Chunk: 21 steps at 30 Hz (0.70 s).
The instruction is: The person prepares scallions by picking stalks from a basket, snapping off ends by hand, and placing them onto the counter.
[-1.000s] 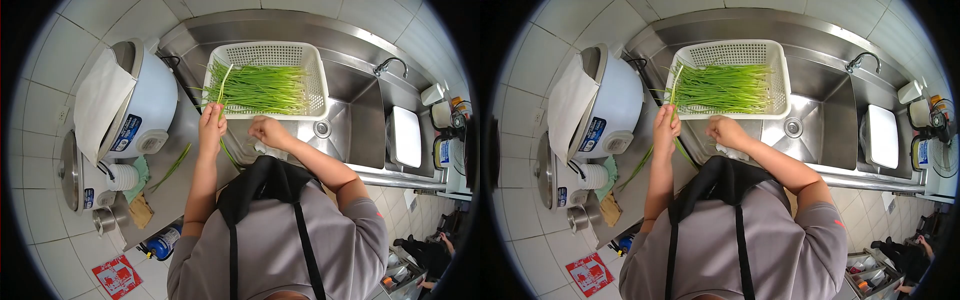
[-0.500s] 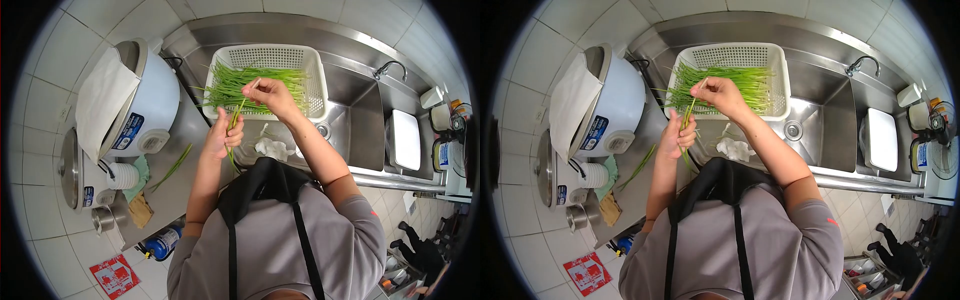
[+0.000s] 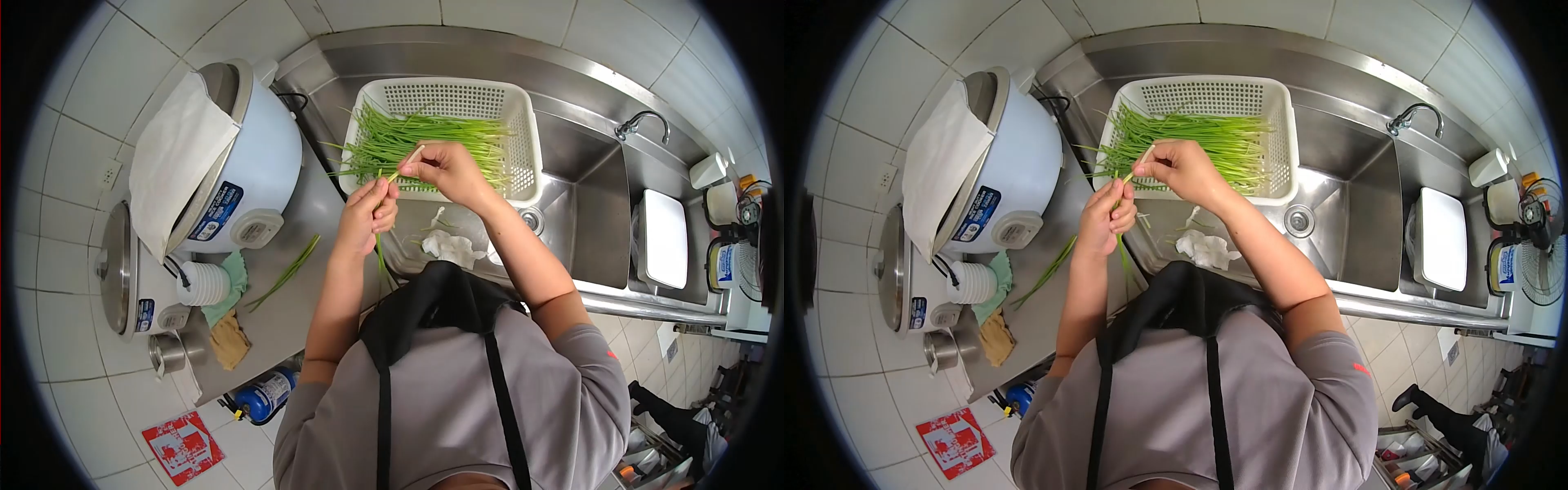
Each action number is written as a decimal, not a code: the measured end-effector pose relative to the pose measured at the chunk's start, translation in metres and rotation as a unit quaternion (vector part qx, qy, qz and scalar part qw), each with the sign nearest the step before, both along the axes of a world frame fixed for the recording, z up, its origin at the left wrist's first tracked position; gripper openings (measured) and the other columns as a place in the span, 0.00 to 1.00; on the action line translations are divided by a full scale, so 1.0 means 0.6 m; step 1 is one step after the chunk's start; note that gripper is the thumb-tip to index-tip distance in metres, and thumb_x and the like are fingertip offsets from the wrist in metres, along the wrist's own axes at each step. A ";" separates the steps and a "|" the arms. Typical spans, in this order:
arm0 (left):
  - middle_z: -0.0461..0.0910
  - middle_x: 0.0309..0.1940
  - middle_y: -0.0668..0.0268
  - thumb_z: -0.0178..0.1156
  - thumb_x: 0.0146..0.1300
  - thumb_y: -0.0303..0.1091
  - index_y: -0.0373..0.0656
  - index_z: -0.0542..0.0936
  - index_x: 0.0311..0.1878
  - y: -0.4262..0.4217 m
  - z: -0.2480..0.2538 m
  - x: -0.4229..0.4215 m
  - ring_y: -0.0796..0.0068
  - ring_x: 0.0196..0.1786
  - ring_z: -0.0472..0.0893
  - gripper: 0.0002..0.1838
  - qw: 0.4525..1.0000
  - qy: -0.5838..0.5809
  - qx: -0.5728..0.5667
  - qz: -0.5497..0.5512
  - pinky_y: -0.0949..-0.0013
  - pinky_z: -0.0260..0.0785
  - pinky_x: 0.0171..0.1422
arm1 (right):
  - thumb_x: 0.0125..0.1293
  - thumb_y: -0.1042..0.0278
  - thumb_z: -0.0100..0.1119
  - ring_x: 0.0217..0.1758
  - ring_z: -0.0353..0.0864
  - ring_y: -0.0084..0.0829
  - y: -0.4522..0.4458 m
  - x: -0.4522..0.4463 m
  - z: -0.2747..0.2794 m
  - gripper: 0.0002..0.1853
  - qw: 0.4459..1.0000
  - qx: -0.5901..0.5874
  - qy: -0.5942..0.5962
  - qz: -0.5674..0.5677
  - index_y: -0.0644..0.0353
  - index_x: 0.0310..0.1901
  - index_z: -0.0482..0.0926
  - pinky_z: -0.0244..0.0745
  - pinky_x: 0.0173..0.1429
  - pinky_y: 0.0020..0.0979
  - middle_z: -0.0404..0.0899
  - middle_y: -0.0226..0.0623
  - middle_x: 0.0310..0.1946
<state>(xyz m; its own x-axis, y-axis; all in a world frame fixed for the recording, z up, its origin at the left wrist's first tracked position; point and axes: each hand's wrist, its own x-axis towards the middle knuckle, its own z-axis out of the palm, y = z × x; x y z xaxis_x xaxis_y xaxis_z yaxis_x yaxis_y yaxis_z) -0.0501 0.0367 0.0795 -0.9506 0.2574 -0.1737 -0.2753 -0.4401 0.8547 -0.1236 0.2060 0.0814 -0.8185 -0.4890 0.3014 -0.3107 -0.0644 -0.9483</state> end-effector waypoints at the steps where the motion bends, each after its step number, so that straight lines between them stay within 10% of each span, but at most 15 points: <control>1: 0.56 0.13 0.77 0.43 0.70 0.42 0.41 0.70 0.33 -0.004 0.000 0.000 0.89 0.12 0.52 0.15 1.000 -0.007 0.025 -0.011 0.82 0.43 0.16 | 0.57 0.72 0.60 0.28 0.75 0.21 0.000 0.000 0.000 0.05 0.999 -0.005 0.046 0.005 0.65 0.29 0.79 0.69 0.33 0.26 0.80 0.32 0.28; 10: 0.54 0.12 0.77 0.37 0.71 0.41 0.46 0.64 0.29 -0.026 -0.022 -0.008 0.89 0.11 0.52 0.15 0.930 -0.128 0.284 -0.194 0.82 0.45 0.13 | 0.58 0.69 0.59 0.31 0.75 0.22 0.033 -0.003 0.014 0.06 0.986 0.065 0.149 0.036 0.64 0.30 0.78 0.68 0.36 0.25 0.77 0.31 0.26; 21: 0.54 0.12 0.78 0.39 0.71 0.42 0.45 0.67 0.31 -0.016 -0.001 -0.001 0.89 0.11 0.51 0.15 0.976 -0.104 0.145 -0.127 0.83 0.43 0.14 | 0.57 0.70 0.63 0.30 0.72 0.14 0.011 0.017 -0.004 0.07 0.994 -0.046 -0.083 0.052 0.64 0.34 0.80 0.68 0.35 0.18 0.78 0.27 0.26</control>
